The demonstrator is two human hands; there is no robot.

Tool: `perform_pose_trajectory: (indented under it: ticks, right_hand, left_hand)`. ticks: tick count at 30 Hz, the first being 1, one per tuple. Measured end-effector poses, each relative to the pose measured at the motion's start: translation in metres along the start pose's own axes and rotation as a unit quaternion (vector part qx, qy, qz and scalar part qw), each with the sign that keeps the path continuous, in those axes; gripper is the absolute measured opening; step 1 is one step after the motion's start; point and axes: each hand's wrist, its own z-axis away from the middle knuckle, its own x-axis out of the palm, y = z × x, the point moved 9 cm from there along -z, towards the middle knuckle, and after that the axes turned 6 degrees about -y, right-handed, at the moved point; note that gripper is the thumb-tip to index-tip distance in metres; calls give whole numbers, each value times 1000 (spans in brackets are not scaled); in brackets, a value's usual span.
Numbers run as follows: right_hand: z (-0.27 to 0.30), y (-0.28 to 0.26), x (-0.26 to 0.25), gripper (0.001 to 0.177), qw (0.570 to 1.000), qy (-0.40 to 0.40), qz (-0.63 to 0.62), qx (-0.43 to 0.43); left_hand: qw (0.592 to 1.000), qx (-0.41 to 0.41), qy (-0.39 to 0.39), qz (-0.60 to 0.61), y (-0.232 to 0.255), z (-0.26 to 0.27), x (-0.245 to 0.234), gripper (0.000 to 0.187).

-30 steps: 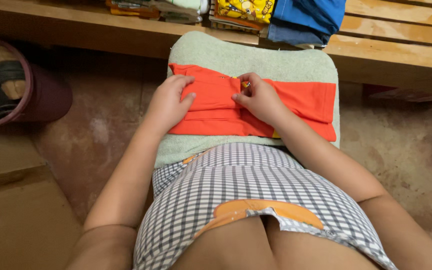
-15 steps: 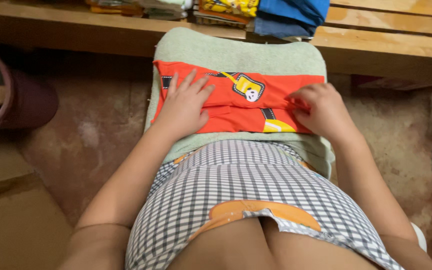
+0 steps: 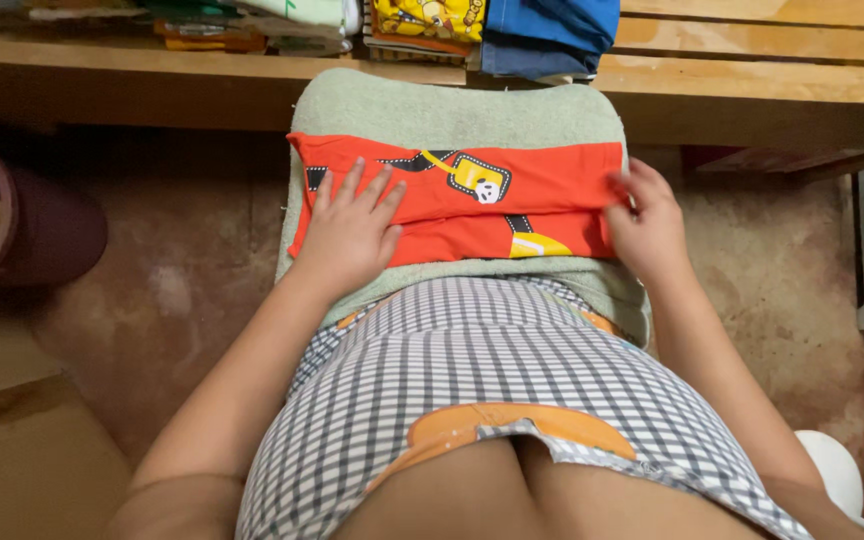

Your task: The person folds multiple small garments by hand on a towel placed on their lap. They handle yellow patterned shorts, an orange t-shirt, and several other shirts and shorts, folding each item and stacking them on a wooden bench.

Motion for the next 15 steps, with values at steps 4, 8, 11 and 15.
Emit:
perform_pose_trajectory:
  ticks: [4, 8, 11, 15]
  right_hand:
    - [-6, 36, 20, 43, 963, -61, -105, 239]
    - [-18, 10, 26, 43, 928, -140, -171, 299]
    - [-38, -37, 21, 52, 933, -151, -193, 264]
    - [-69, -120, 65, 65, 930, -205, -257, 167]
  left_hand:
    - [1000, -11, -19, -13, 5, -5, -4, 57]
    - [999, -13, -36, 0, 5, -4, -4, 56]
    - [997, 3, 0, 78, -2, 0, -11, 50]
    - [854, -109, 52, 507, -43, 10, -7, 47]
